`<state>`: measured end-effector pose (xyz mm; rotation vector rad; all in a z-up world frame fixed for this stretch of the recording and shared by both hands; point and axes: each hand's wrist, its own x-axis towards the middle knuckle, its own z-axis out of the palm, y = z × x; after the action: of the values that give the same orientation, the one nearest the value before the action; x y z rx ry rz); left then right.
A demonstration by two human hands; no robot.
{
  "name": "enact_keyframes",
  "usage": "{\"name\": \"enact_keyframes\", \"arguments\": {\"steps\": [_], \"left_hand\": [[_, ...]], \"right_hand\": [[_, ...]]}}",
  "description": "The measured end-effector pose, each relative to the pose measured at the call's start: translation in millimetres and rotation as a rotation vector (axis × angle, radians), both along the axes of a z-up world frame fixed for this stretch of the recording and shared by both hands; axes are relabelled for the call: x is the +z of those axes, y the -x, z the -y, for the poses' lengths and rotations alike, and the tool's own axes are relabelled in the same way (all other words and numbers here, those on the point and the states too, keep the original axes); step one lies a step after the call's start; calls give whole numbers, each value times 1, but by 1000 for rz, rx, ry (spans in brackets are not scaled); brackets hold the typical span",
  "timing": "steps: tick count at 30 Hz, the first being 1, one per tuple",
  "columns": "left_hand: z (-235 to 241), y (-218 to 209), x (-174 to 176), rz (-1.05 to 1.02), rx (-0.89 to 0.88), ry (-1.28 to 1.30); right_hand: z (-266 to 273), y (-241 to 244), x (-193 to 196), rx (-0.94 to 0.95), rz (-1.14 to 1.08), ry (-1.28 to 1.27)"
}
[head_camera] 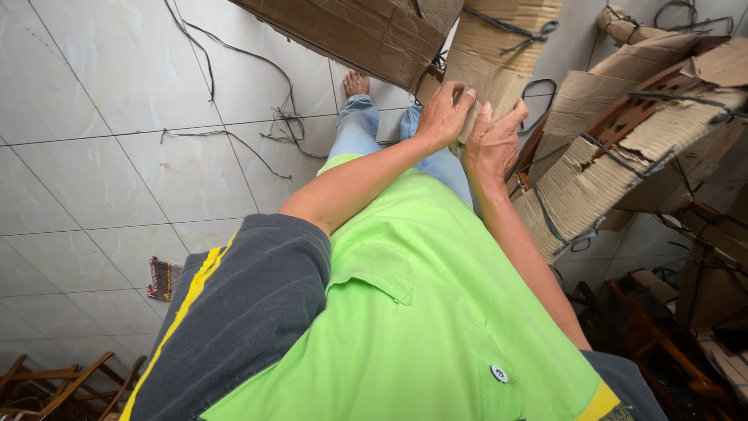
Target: Wrapping cardboard around wooden furniture frames and securing it with string for protection during transport.
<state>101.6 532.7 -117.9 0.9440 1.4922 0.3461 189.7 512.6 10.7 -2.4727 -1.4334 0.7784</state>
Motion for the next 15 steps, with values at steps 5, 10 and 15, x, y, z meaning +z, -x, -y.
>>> {"name": "enact_keyframes", "arguments": {"steps": [5,10,15], "left_hand": [[-14,25,-62,-8,-34,122],[-60,69,-78,-158,-118,75],[-137,116,-111,-407,-318,-72]], "right_hand": [[-2,-2,-5,20,89,28],[-4,-4,-8,-2,59,49],[-1,-2,-16,-66,84,55]]}}
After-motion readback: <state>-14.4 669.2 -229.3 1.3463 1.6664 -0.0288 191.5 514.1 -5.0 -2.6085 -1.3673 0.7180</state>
